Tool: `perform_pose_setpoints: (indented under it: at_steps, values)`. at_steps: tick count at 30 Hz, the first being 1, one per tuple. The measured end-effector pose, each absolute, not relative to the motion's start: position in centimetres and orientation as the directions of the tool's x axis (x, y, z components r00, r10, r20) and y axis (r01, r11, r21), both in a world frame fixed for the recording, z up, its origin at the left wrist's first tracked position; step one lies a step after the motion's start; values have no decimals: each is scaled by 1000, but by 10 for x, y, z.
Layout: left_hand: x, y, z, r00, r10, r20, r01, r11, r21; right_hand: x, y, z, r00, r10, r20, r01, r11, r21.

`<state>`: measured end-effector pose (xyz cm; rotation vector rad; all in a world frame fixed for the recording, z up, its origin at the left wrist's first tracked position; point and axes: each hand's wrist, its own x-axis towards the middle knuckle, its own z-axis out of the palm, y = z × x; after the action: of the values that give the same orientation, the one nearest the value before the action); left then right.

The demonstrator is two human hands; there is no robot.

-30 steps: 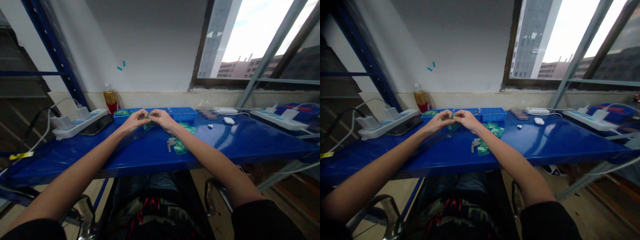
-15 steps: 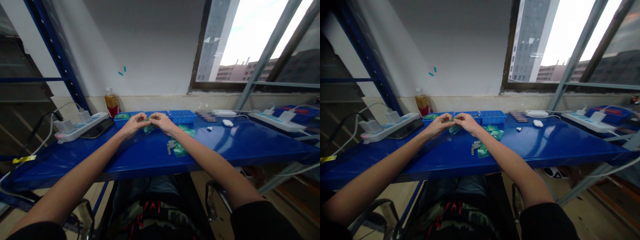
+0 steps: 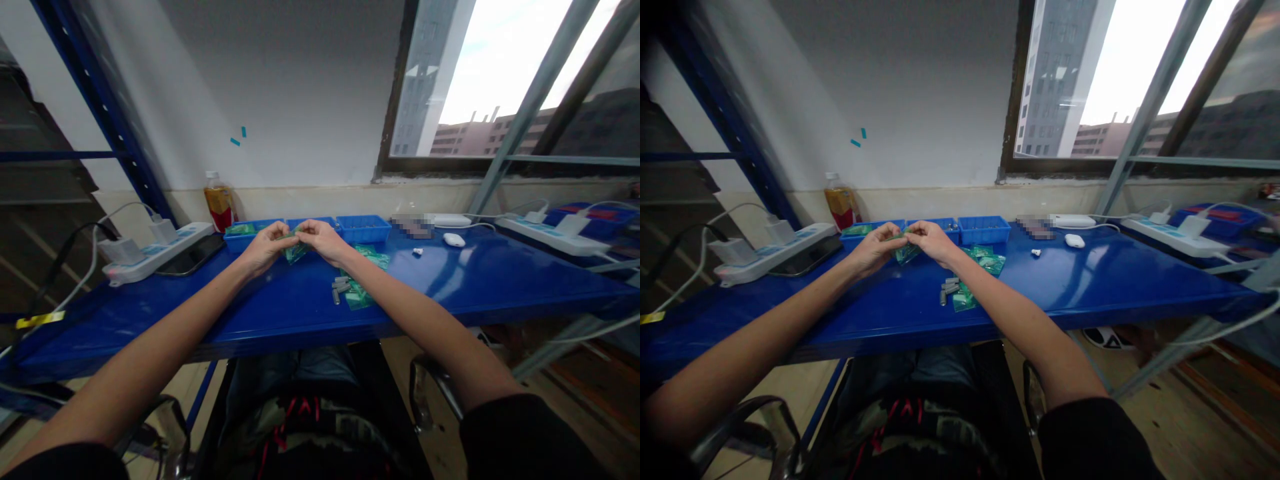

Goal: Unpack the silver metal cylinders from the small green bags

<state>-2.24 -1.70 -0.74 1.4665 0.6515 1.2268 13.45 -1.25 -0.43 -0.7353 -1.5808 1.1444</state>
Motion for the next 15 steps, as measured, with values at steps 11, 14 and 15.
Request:
perform_pose_setpoints:
  at_steps: [11,14,15]
  values:
    - [-43,-2,-1,202,963,181,-281,-120,952,149,-9,3,-198,931,306,-257,252,-933]
    - [-42,-5,-4,355,933,59,-203,15,979,155,-11,8,-216,922,320,-272,258,-927]
    - [-40,-7,-7,412,910,51,-185,28,982,156,-12,8,-222,919,326,-265,265,-927]
